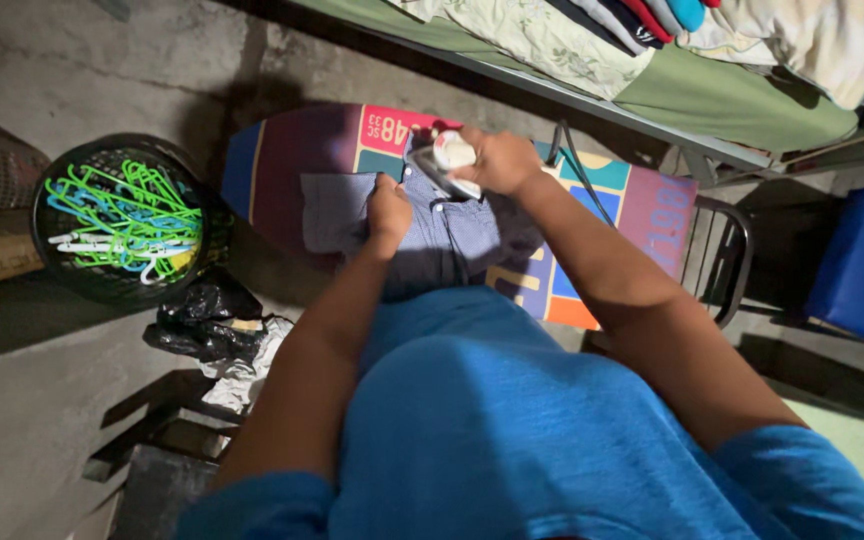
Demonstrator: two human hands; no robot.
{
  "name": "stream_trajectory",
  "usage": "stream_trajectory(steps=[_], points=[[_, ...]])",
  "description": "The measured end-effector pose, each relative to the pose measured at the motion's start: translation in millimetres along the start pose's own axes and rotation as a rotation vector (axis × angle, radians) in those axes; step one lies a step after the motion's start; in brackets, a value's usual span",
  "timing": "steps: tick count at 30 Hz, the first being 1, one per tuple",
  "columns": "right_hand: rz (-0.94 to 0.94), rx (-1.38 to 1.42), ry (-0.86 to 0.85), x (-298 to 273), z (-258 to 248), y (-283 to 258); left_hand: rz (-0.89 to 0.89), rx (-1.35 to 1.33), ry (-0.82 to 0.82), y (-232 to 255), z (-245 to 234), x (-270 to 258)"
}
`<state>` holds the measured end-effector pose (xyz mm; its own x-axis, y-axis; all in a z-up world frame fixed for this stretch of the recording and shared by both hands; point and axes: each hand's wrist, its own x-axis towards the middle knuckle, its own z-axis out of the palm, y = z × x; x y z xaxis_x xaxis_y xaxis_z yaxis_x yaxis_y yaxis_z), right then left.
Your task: The person folds a white shirt and a navy shirt, placing them on a bed with other folded laundry, then irons both sides of a light blue button-up shirt using an iron on an ironing board.
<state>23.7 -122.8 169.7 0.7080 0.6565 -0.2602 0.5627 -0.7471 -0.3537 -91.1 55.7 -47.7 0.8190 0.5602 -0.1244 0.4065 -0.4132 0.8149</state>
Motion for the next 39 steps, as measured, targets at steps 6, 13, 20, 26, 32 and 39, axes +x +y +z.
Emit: stream_trajectory(steps=[6,13,20,26,32,39], points=[[0.211,0.169,0.179,6.2,10.5,-4.7,-0.034,0.032,-0.038,-3.2,3.5,5.1],[0.069,0.001,0.064,-1.9,8.0,-8.1,0.019,0.012,-0.006,-18.2,12.1,7.2],[0.158,0.097,0.258,-17.0,-1.3,19.8,0.038,0.030,-0.054,-32.6,18.9,16.7],[0.311,0.029,0.281,-66.6,-6.7,84.1,0.094,0.044,-0.079,14.8,-18.0,0.9],[0.536,0.107,0.415,-166.7,12.2,148.5,0.566,0.253,0.202,116.8,-73.6,-46.8],[0.768,0.211,0.574,-231.3,31.9,158.8,0.495,0.734,-0.603,194.6,-14.4,-63.2]])
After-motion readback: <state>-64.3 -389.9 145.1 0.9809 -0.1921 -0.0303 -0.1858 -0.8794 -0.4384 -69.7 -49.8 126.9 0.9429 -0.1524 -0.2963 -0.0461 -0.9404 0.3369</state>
